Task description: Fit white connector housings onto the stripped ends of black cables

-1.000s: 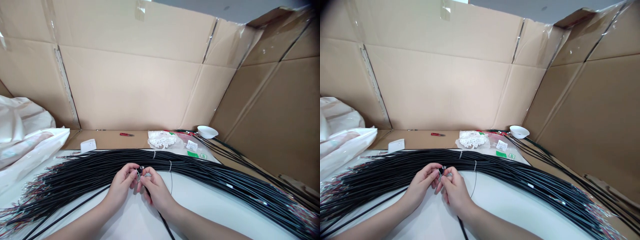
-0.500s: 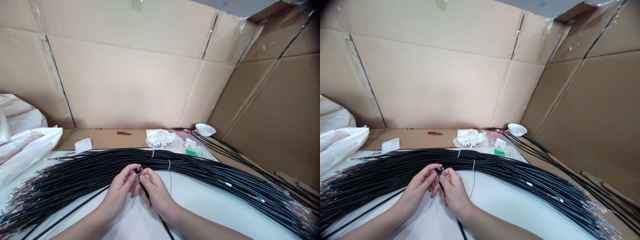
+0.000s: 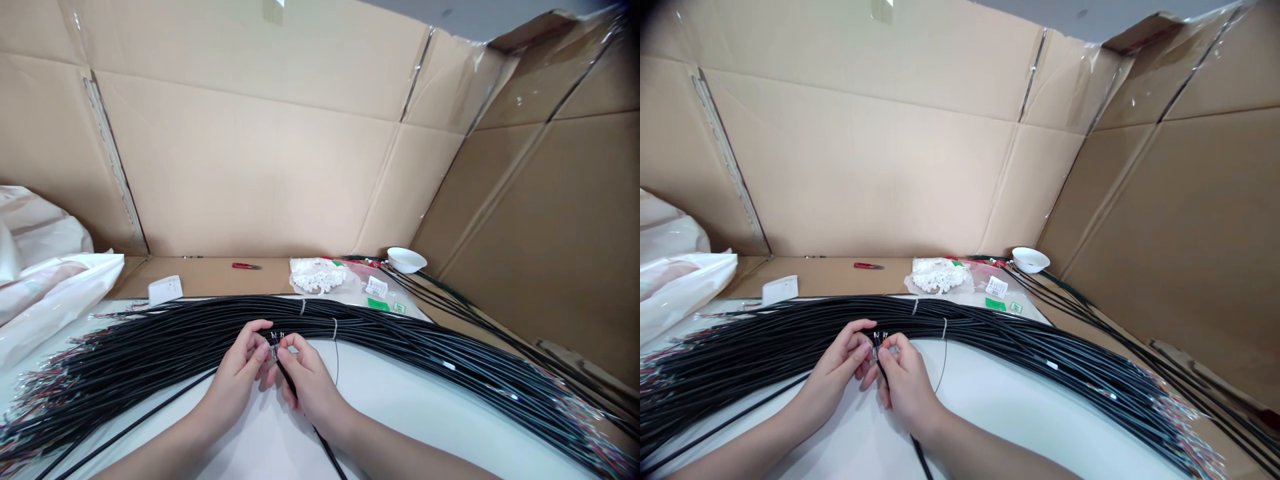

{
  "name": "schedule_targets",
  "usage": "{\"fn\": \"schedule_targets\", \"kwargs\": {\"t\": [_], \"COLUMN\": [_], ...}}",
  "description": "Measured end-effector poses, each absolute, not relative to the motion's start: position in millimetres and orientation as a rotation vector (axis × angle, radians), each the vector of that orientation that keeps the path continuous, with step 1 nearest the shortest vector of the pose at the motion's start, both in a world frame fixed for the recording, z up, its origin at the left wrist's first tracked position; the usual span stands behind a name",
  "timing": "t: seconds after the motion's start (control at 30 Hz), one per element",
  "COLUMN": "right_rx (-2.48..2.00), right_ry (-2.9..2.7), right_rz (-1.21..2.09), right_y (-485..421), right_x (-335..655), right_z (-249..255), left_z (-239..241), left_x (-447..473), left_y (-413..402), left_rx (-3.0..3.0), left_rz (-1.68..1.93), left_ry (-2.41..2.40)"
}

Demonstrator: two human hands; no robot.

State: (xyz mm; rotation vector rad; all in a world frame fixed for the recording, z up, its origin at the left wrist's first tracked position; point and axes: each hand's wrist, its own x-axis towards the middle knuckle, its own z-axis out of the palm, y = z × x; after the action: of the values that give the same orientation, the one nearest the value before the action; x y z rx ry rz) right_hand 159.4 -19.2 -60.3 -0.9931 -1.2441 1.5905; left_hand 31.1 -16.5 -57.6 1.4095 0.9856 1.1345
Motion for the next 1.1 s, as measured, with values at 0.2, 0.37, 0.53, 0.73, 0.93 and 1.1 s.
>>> {"fn": "schedule_targets", "kwargs": {"t": [0.2,0.37,0.53,0.73,0.93,1.1], "right_rx": [-0.962,-0.988,-1.013,-1.023,-1.027,-1.032], "right_ry": [-1.243,-1.250,-1.255,-1.255,-1.253,-1.254], "right_rz": [1.599,1.597,1.585,1.579,1.573,1.562], "right_y": [-19.4,-19.8,-20.2,-19.4,-19.7,-20.2], "right_x": [159.3,160.1,159.9,159.9,159.3,159.3], "right_z": [-59.6,-59.1,-59.0,-60.0,-58.3,-57.8], "left_z": [-56.5,-56.2,-55.1,-53.7,-55.5,-56.3], "left_x": [30.6,29.8,30.1,30.5,30.7,29.8], "left_y": [-19.8,-19.5,-19.4,-20.5,-19.1,-18.3], "left_rx": [1.559,1.515,1.511,1.489,1.498,1.500], "left_rz": [1.094,1.084,1.081,1.109,1.115,1.107], "left_ry": [1.069,1.125,1.116,1.116,1.126,1.115]}}
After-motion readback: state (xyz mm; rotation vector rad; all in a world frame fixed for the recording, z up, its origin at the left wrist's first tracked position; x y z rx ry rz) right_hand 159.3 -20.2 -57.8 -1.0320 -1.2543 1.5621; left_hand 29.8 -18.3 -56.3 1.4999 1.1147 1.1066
